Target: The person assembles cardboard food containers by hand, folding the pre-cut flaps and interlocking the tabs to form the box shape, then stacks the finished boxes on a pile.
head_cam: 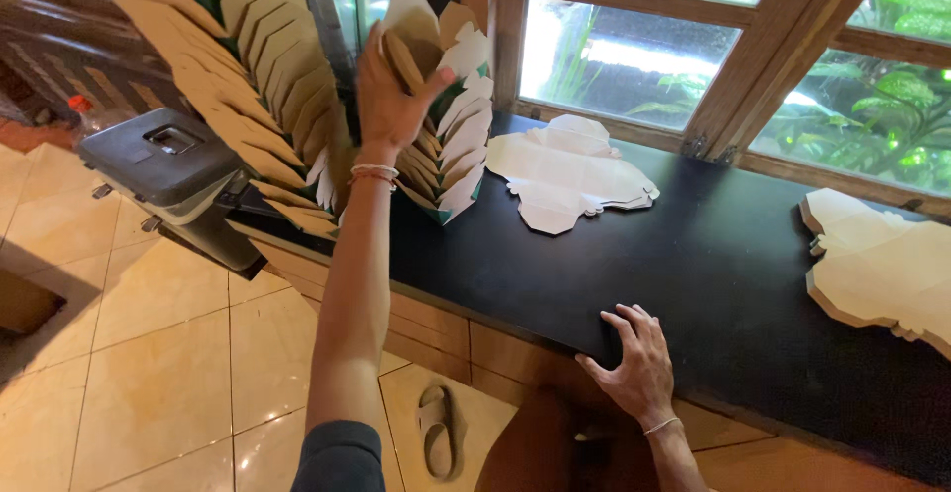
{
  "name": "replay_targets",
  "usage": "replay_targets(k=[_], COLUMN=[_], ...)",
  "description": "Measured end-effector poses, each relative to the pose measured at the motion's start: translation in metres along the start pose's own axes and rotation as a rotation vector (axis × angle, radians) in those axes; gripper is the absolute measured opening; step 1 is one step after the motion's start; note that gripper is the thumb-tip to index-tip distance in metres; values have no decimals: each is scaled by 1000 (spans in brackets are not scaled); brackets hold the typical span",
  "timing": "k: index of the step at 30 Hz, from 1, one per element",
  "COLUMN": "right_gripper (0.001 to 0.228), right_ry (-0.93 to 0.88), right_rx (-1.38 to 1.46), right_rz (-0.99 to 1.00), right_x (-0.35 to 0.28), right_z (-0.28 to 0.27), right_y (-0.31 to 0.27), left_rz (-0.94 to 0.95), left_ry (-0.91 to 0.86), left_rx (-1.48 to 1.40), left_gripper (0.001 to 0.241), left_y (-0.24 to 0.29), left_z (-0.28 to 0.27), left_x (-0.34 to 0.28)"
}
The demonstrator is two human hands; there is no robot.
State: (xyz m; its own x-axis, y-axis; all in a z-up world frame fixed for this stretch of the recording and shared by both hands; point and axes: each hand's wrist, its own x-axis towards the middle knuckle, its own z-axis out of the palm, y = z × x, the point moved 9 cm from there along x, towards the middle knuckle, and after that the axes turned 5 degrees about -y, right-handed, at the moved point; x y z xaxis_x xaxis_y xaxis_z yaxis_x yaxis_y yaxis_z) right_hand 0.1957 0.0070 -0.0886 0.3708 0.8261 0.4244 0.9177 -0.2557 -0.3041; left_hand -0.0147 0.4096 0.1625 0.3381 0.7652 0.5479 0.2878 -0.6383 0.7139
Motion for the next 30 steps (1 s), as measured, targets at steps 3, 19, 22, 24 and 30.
replay_targets(k=[3,19,22,24,30], right_gripper=[76,81,83,84,85], right_ry=[22,48,31,26,12], right_rx=[-3,-84,-99,-114,-104], right_rz=[-6,47,59,61,62], right_x=[0,3,6,8,9], right_z=[0,-2,-5,-6,-8], right_y=[-1,-9,-14,-17,-16], left_rz=[191,-246,-306,-328,-296], left_ry=[166,-644,-658,-663,-674], left_rx=[45,639,616,625,657], left_gripper=[99,123,119,116,108], left_y=[32,54,45,44,45], left_z=[-20,46,45,44,47], left_x=[10,57,51,47,57])
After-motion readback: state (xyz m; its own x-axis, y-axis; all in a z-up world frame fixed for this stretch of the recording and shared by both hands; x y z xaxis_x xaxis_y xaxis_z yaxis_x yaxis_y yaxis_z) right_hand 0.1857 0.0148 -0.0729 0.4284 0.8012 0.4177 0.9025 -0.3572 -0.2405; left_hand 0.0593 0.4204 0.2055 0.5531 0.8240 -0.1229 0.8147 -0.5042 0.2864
